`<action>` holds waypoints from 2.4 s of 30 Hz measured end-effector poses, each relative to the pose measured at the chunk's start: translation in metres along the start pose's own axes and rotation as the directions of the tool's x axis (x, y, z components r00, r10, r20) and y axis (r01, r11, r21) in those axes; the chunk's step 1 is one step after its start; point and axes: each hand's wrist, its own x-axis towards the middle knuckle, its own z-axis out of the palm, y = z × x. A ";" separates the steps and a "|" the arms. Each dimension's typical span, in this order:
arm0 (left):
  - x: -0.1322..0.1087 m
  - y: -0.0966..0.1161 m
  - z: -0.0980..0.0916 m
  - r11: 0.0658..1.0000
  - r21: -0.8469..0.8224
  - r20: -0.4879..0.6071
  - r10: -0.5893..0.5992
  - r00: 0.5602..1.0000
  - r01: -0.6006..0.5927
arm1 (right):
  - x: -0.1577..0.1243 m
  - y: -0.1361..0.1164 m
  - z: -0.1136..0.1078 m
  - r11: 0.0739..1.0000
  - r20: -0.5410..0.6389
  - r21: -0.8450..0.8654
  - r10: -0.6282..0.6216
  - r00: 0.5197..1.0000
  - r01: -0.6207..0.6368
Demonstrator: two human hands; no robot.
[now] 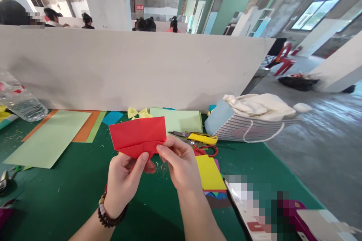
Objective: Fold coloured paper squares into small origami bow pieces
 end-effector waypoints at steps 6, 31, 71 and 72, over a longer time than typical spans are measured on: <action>0.000 0.000 -0.001 1.000 0.026 0.018 0.011 1.000 -0.011 | -0.001 0.004 0.006 0.988 -0.028 0.134 0.078 0.997 -0.073; 0.009 0.004 -0.002 0.926 -0.304 0.033 -0.225 0.974 0.224 | -0.007 -0.009 -0.013 0.621 0.076 -0.739 -0.306 0.949 0.260; 0.010 -0.007 -0.005 0.997 0.061 0.153 -0.060 0.986 0.051 | 0.002 0.009 -0.011 0.928 0.000 -0.372 -0.023 1.000 0.021; 0.010 -0.007 -0.004 0.997 0.058 0.154 -0.058 0.986 0.049 | 0.002 0.011 -0.010 0.935 -0.027 -0.355 -0.033 0.999 0.022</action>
